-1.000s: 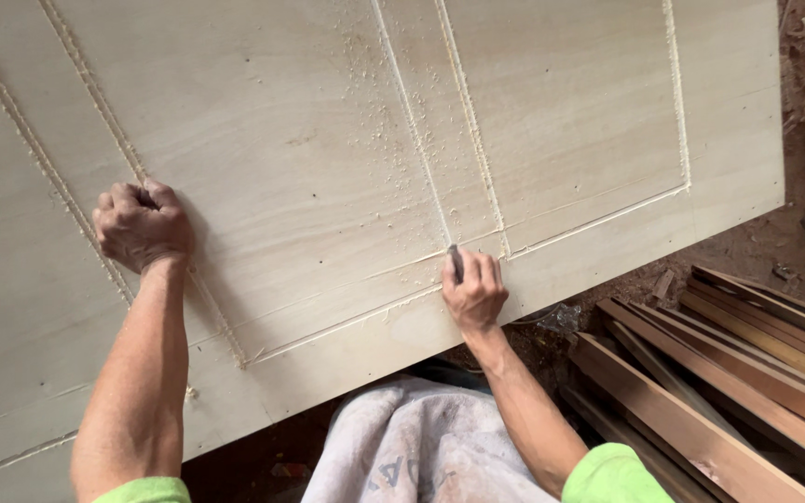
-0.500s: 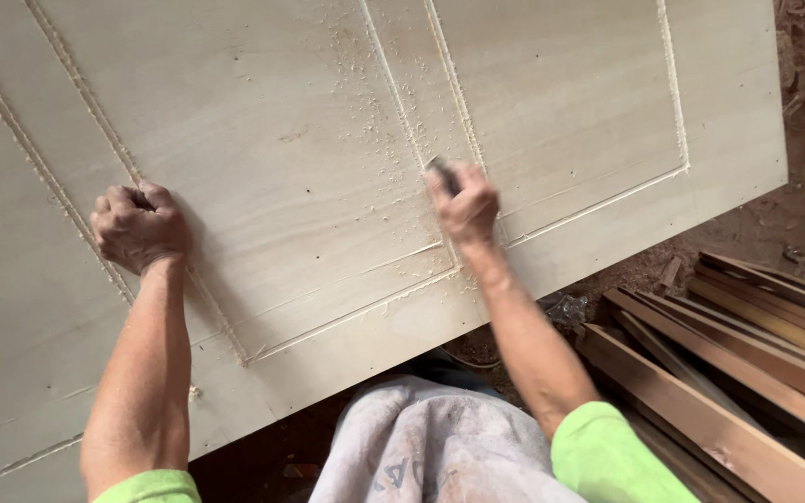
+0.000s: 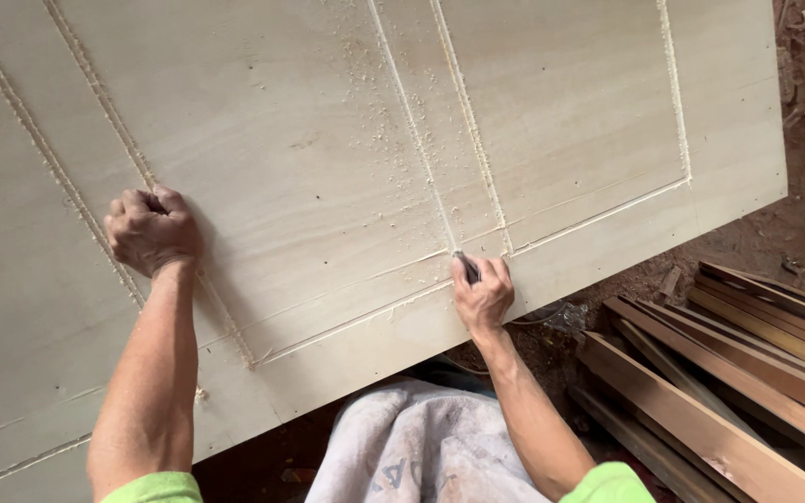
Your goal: The person cleans the carved grooves of a wooden door using a small handheld tool to remove sawdust and debris.
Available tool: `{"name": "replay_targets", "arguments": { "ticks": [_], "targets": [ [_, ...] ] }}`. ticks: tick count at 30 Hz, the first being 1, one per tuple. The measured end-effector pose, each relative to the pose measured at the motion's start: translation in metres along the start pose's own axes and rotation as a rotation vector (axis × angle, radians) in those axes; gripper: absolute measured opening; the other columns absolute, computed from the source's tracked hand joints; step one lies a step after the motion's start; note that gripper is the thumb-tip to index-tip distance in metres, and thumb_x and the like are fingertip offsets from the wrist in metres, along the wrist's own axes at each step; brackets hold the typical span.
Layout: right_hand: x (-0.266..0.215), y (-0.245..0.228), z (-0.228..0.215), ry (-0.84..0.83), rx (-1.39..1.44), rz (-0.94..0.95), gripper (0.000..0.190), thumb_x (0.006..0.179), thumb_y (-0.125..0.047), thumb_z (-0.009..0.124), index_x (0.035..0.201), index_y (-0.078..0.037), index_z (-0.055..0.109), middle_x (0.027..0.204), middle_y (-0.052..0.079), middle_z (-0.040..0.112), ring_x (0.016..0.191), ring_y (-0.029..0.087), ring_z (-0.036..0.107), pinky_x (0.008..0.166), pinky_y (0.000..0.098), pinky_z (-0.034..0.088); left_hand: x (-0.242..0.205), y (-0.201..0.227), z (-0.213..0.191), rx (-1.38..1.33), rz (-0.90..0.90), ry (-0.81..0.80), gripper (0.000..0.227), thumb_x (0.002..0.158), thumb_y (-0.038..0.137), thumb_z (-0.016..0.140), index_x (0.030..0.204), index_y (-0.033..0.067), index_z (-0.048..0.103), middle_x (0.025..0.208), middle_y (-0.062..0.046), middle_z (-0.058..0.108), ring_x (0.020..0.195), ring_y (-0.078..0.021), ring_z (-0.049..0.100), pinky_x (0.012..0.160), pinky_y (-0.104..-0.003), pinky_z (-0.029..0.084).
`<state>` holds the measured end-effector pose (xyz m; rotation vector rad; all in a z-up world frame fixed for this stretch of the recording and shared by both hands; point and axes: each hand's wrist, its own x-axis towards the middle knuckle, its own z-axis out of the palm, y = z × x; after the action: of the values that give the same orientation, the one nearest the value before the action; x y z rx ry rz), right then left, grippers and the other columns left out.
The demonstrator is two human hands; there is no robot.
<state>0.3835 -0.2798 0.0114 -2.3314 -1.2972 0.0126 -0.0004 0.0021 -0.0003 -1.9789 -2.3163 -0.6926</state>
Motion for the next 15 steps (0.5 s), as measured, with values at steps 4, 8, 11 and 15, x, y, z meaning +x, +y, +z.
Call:
{"name": "replay_targets", "arguments": {
  "ticks": [4,8,11,15],
  "targets": [
    [0.044,-0.017,0.024,-0.127,0.031,0.131,0.035,0.100,-0.034,0.069,0.089,-0.001,0.072,0.072,0.009,0.065,0.054,0.019,0.061,0.041,0.0339,0.051,-0.001,0.000,0.001,0.005,0.001,-0.003,0.027,0.098,0.031,0.067,0.081,0.0113,0.062,0.087,-0.009,0.065,0.086,-0.0326,0.063,0.073,-0.050,0.050],
    [0.097,-0.038,0.049,-0.011,0.031,0.001,0.030,0.098,-0.030,0.071,0.085,-0.003,0.071,0.071,0.008,0.066,0.054,0.019,0.062,0.044,0.0353,0.052,0.000,0.002,0.001,0.023,0.002,0.024,0.023,0.095,0.030,0.066,0.082,0.0116,0.063,0.088,-0.010,0.066,0.087,-0.0324,0.064,0.071,-0.050,0.051],
    [0.083,-0.039,0.031,0.012,0.048,-0.038,0.027,0.095,-0.029,0.072,0.084,-0.005,0.070,0.071,0.008,0.066,0.056,0.020,0.063,0.047,0.0368,0.053,0.001,0.005,-0.005,0.002,-0.007,-0.011,0.025,0.097,0.031,0.067,0.083,0.0104,0.063,0.090,-0.011,0.066,0.087,-0.0335,0.064,0.072,-0.051,0.051],
    [0.062,-0.044,0.003,0.033,0.004,0.000,0.027,0.088,-0.030,0.077,0.079,-0.005,0.070,0.070,0.009,0.067,0.057,0.025,0.066,0.050,0.0408,0.053,0.001,0.009,-0.009,0.003,-0.013,0.001,0.023,0.094,0.030,0.067,0.081,0.0116,0.062,0.089,-0.010,0.066,0.087,-0.0345,0.063,0.072,-0.051,0.052]
  ]
}}
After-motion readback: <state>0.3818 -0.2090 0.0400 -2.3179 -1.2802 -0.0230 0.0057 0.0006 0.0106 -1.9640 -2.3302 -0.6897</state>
